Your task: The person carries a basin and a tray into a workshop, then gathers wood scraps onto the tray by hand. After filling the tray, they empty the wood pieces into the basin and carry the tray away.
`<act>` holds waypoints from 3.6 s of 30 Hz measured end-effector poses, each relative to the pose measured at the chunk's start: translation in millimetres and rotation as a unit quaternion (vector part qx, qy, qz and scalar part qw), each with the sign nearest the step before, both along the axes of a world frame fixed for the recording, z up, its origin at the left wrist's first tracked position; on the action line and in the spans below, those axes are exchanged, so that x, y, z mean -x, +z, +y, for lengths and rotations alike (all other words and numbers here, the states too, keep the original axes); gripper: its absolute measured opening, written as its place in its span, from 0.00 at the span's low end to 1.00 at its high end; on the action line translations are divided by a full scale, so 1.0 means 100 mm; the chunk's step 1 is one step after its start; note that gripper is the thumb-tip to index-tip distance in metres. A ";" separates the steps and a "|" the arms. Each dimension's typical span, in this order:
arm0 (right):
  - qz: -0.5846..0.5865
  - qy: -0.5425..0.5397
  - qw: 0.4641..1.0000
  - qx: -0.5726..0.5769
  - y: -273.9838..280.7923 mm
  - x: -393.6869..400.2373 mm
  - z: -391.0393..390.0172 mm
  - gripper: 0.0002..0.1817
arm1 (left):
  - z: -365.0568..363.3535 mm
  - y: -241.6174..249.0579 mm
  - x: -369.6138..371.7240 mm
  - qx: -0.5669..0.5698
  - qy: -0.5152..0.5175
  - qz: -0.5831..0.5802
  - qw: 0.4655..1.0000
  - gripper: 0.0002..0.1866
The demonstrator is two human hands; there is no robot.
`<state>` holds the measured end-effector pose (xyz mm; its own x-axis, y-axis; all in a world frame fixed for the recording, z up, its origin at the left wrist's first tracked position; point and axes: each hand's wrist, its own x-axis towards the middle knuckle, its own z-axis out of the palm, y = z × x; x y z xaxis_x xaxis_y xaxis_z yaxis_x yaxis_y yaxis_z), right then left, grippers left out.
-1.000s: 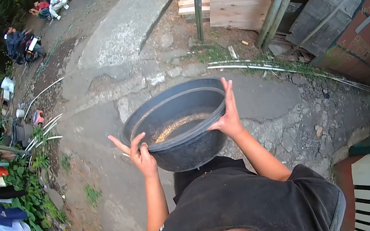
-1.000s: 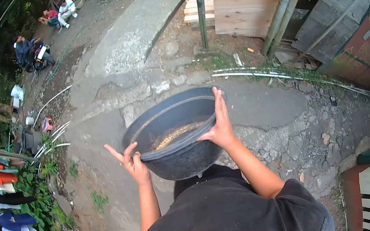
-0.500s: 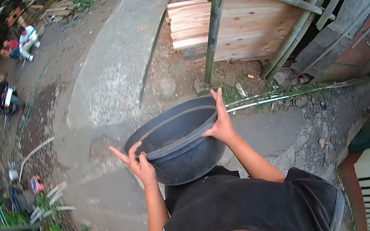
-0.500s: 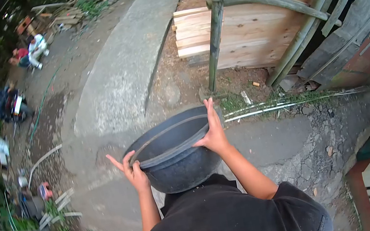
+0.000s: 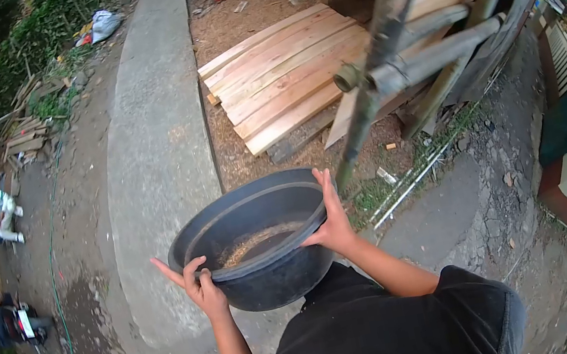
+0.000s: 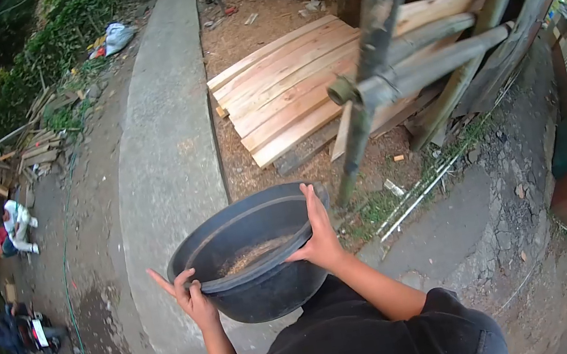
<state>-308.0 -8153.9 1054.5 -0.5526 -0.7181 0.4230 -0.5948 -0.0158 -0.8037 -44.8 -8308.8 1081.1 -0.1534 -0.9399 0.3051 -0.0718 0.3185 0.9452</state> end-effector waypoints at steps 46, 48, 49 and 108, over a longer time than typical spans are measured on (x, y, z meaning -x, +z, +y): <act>-0.025 -0.618 0.782 -0.073 1.23 9.30 -7.09 0.55 | -8.56 0.66 12.28 -0.046 -0.585 0.002 0.810 0.13; -0.035 -0.607 0.790 -0.075 1.30 9.92 -7.04 0.54 | -8.51 0.65 12.89 -0.050 -0.563 -0.009 0.825 0.14; -0.045 -0.607 0.791 -0.062 1.34 10.21 -7.03 0.54 | -8.48 0.67 13.17 -0.098 -0.566 0.002 0.819 0.14; 0.115 -0.720 0.666 -0.160 0.43 23.04 -2.80 0.49 | -3.67 -1.05 27.45 -0.230 -0.675 -0.017 0.701 0.32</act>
